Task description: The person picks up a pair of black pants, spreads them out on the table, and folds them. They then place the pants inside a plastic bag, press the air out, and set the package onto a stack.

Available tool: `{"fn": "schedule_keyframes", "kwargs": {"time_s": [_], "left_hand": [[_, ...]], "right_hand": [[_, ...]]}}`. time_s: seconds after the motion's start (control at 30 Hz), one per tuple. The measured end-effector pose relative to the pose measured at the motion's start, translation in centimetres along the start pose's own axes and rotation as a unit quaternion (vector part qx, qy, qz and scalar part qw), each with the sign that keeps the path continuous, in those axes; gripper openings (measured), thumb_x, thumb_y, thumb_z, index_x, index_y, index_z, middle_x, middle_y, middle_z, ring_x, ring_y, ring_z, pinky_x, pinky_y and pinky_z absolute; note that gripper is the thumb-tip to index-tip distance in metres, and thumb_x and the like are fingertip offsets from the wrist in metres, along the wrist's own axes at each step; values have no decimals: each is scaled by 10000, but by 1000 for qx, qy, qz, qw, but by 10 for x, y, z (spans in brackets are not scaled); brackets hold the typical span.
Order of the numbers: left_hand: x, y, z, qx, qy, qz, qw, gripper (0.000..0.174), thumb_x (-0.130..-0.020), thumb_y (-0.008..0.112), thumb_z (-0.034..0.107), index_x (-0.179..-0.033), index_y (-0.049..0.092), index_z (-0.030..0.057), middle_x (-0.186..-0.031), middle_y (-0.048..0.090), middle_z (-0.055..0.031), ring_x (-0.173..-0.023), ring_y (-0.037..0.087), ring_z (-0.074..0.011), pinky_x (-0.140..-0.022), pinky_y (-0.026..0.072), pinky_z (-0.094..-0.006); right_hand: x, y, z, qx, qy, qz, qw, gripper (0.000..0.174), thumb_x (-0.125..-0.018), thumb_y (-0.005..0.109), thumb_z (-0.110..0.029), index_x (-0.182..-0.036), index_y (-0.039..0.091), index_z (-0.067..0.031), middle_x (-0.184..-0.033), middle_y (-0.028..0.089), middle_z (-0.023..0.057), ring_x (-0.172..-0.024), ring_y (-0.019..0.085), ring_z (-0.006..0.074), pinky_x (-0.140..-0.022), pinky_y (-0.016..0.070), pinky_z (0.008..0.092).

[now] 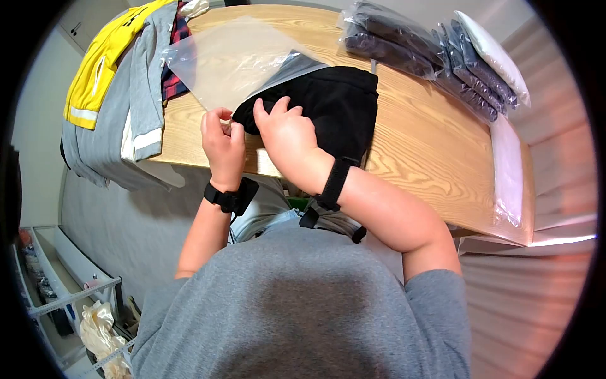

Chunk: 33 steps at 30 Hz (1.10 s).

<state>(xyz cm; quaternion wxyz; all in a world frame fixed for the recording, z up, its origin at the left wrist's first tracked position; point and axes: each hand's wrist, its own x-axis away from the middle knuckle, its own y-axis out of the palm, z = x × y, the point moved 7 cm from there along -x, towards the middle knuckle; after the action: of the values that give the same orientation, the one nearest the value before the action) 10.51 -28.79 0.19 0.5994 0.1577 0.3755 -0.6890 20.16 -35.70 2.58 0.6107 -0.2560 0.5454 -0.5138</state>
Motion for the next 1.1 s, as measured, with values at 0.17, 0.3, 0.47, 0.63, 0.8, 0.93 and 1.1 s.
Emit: {"fn": "schedule_keyframes", "kwargs": {"time_s": [0.17, 0.3, 0.47, 0.63, 0.8, 0.93, 1.1], "left_hand": [[4, 3, 17, 24, 27, -24, 999, 225, -737, 552, -59, -950, 513, 2, -887, 521, -155, -785, 526, -324, -668, 455, -393], [16, 16, 44, 50, 98, -67, 992, 256, -733, 553, -91, -966, 511, 6, -929, 508, -159, -813, 523, -319, -682, 477, -370], [22, 9, 17, 50, -8, -85, 995, 280, -737, 524, -70, -1006, 506, 6, -946, 497, -180, -866, 509, -349, -745, 443, -399], [30, -8, -3, 8, -39, -82, 996, 256, -748, 530, -63, -993, 503, 2, -938, 487, -155, -865, 500, -319, -711, 451, -372], [27, -16, -17, -4, -58, -59, 997, 275, -729, 521, -92, -987, 504, 2, -938, 481, -149, -851, 491, -305, -711, 449, -373], [28, -15, -15, -4, -36, -56, 998, 296, -721, 514, -110, -994, 506, 4, -944, 479, -151, -841, 489, -308, -721, 442, -374], [27, -15, -17, -14, -21, -59, 998, 314, -723, 520, -115, -1015, 503, 1, -954, 475, -160, -843, 494, -305, -727, 447, -360]], "right_hand": [[-9, 3, 8, -22, 15, -3, 1000, 423, -737, 606, -128, -1158, 575, -98, -932, 624, 203, -663, 643, 225, -446, 510, 273], [-21, 8, 17, -73, 50, -15, 996, 411, -739, 586, -83, -1119, 525, 61, -795, 561, 147, -629, 633, 238, -460, 507, 300], [-2, 15, 2, -268, -65, -14, 961, 545, -742, 635, -180, -1192, 456, 69, -1121, 509, 264, -1113, 500, 363, -937, 410, 445], [23, -44, 49, -356, -97, -46, 928, 590, -725, 702, -239, -1216, 488, 9, -1289, 453, 207, -1256, 395, 350, -1024, 330, 464], [86, 8, 167, -422, 350, 131, 826, 549, -804, 698, -304, -1176, 495, 45, -1218, 532, 169, -1149, 504, 286, -921, 418, 442], [109, 49, 99, -801, 478, -183, 311, 482, -857, 666, -309, -1195, 517, 1, -1151, 601, 116, -1053, 586, 230, -900, 476, 407], [84, 47, 55, -854, 452, -215, 141, 340, -868, 649, -211, -1156, 555, -54, -1141, 615, 85, -1027, 607, 213, -917, 491, 396]]}}
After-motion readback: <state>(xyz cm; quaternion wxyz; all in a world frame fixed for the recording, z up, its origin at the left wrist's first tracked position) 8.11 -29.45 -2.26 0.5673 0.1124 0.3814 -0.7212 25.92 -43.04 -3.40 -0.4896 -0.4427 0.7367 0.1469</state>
